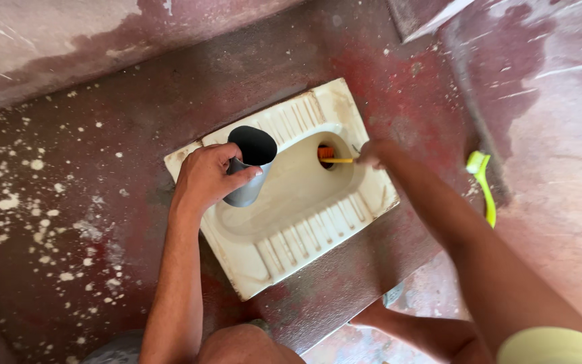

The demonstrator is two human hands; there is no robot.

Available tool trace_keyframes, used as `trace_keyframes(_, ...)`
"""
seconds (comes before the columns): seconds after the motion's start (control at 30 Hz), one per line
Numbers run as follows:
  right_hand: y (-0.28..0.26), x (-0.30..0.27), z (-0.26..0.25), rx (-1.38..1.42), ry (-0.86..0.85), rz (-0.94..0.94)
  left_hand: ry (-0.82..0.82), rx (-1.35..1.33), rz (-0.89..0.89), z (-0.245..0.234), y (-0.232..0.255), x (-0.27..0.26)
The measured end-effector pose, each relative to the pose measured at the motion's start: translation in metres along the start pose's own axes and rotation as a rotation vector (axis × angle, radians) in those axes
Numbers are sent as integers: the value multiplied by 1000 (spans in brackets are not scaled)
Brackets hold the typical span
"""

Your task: The person scrubs a squat toilet using a small green brush and a larger orange toilet brush. They repeatedly pour water from a metal cup into the bowl to rinse the surface and the drain area while scrubbing.

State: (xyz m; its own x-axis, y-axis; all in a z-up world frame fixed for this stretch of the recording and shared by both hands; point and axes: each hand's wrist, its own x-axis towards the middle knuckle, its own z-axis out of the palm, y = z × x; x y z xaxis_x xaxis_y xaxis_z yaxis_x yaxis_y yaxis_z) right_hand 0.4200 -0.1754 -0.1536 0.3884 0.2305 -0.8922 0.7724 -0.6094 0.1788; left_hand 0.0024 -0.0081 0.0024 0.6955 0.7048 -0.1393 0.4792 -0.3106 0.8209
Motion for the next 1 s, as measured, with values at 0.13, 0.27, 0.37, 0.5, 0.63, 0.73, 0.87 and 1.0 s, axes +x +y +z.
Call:
trace_keyframes(0.13, 0, -18, 54, -693, 609, -228, -18, 0, -29, 0, 4, 5)
trace_keyframes(0.27, 5, -15, 90, -780, 581, -340, -56, -52, -56, 8, -1, 5)
trace_keyframes(0.37, 29, -2, 76, -188, 342, -45, -77, 34, -69, 11, -2, 10)
trace_keyframes(0.5, 51, 15, 53, 842, -288, 120, -12, 16, 15, 12, -7, 8)
trace_keyframes(0.63, 60, 3, 77, 937, -296, 85, -66, 49, -84, 8, -10, 6)
trace_keyframes(0.73, 61, -23, 107, 971, -144, 14, -24, 45, -7, 6, -8, 9)
trace_keyframes(0.87, 45, -39, 144, 1103, -82, 23, -11, 16, -2, 0, -13, 6)
trace_keyframes(1.0, 11, -26, 129, 1010, -20, 21, -23, 50, -19, 3, -10, 10)
